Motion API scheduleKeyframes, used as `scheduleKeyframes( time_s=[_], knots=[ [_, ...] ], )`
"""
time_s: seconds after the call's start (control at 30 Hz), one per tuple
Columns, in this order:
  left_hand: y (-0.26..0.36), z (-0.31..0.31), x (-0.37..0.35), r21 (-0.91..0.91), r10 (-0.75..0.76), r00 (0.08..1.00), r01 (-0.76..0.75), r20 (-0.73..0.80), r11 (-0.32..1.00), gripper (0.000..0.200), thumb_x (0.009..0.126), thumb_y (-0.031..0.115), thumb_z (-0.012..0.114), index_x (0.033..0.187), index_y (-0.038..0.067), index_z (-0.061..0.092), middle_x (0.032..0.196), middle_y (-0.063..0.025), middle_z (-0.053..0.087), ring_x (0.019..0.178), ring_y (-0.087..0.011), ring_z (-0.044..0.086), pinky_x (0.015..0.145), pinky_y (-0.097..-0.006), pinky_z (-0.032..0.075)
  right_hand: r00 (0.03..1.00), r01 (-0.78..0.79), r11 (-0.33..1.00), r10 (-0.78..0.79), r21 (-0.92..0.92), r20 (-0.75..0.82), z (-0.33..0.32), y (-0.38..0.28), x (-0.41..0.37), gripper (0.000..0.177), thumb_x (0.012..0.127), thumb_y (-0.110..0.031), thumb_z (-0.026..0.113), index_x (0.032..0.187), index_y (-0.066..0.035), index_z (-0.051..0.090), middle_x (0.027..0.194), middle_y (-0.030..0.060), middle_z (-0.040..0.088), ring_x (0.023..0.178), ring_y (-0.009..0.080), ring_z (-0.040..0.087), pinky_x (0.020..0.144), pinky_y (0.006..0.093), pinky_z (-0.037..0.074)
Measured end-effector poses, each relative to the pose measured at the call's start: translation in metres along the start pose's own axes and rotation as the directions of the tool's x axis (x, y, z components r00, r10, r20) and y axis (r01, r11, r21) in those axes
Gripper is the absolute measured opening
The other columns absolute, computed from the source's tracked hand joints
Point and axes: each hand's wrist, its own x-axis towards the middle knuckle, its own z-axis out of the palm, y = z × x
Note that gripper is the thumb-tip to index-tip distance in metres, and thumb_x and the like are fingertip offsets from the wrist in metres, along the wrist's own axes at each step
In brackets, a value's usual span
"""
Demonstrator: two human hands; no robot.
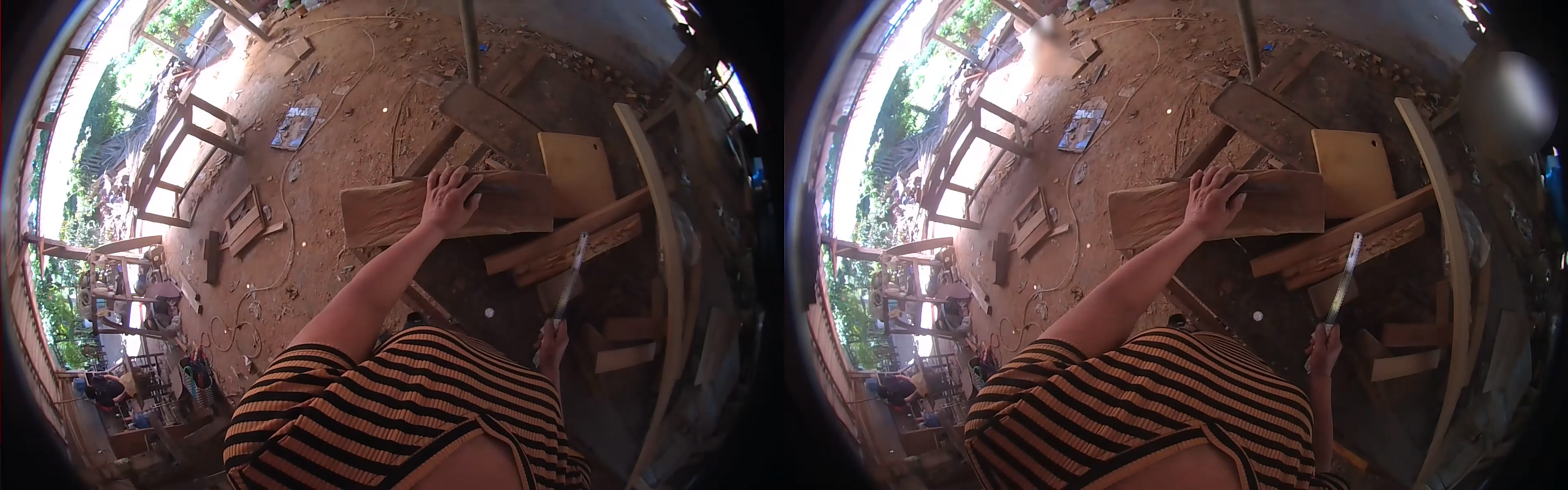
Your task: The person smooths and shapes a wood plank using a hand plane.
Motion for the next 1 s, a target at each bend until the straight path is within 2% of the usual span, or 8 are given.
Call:
scheduleKeyframes(
  time_s=[0.33, 0.43, 0.73, 0.83, 1.0],
  knots=[
    [-0.002, 0.003, 0.001, -0.033, -0.016, 1.000, 0.015, -0.004, 0.999, 0.034, 0.086, 0.026, 0.058, 0.119, 0.017, 0.059, 0.124, -0.0103, 0.050, 0.123, -0.0277, 0.040, 0.106, -0.0483, 0.023, 1.000, 0.008, 1.000, -0.009, -0.029, -0.011, 0.001, 0.001, 0.000, 0.016, 0.094, -0.017, 0.051, 0.083, -0.005, 0.049, 0.062, -0.0007, 0.046, 0.045, 0.0045, 0.043, 0.040, 0.0206, 0.038],
    [-0.003, 0.005, 0.000, 0.001, 0.012, 0.998, -0.012, -0.065, 1.000, 0.033, 0.085, 0.025, 0.058, 0.118, 0.018, 0.059, 0.119, -0.0091, 0.052, 0.119, -0.0278, 0.043, 0.104, -0.0469, 0.026, 1.000, -0.006, 0.999, 0.005, -0.033, -0.017, 0.002, -0.001, 0.000, 0.017, 0.094, -0.017, 0.052, 0.083, -0.005, 0.049, 0.062, -0.0007, 0.046, 0.045, 0.0047, 0.043, 0.040, 0.0208, 0.038],
    [-0.003, 0.003, -0.002, -0.034, -0.004, 0.998, 0.002, -0.057, 0.999, 0.034, 0.087, 0.027, 0.057, 0.120, 0.019, 0.059, 0.123, -0.0095, 0.051, 0.122, -0.0285, 0.041, 0.106, -0.0465, 0.023, 0.999, 0.007, 0.999, -0.009, -0.043, -0.042, 0.004, 0.000, 0.000, 0.016, 0.093, -0.019, 0.054, 0.084, -0.006, 0.049, 0.060, -0.0011, 0.045, 0.043, 0.0053, 0.042, 0.039, 0.0218, 0.038],
    [-0.005, 0.001, -0.002, -0.064, -0.013, 0.999, 0.011, -0.037, 0.998, 0.035, 0.087, 0.027, 0.057, 0.121, 0.019, 0.060, 0.126, -0.0105, 0.051, 0.124, -0.0293, 0.040, 0.107, -0.0469, 0.023, 0.995, -0.043, 0.999, 0.043, -0.003, -0.094, 0.008, -0.004, -0.002, 0.017, 0.092, -0.020, 0.054, 0.084, -0.007, 0.050, 0.060, -0.0010, 0.046, 0.043, 0.0059, 0.044, 0.039, 0.0226, 0.037],
    [-0.008, 0.003, -0.002, -0.084, -0.016, 1.000, 0.015, -0.014, 0.996, 0.034, 0.088, 0.027, 0.057, 0.120, 0.018, 0.060, 0.129, -0.0113, 0.049, 0.126, -0.0302, 0.038, 0.108, -0.0489, 0.022, 0.978, -0.075, 0.996, 0.065, -0.045, -0.198, 0.015, -0.006, 0.001, 0.017, 0.091, -0.022, 0.054, 0.083, -0.007, 0.050, 0.060, 0.0008, 0.047, 0.042, 0.0090, 0.045, 0.037, 0.0253, 0.039]
  ],
)
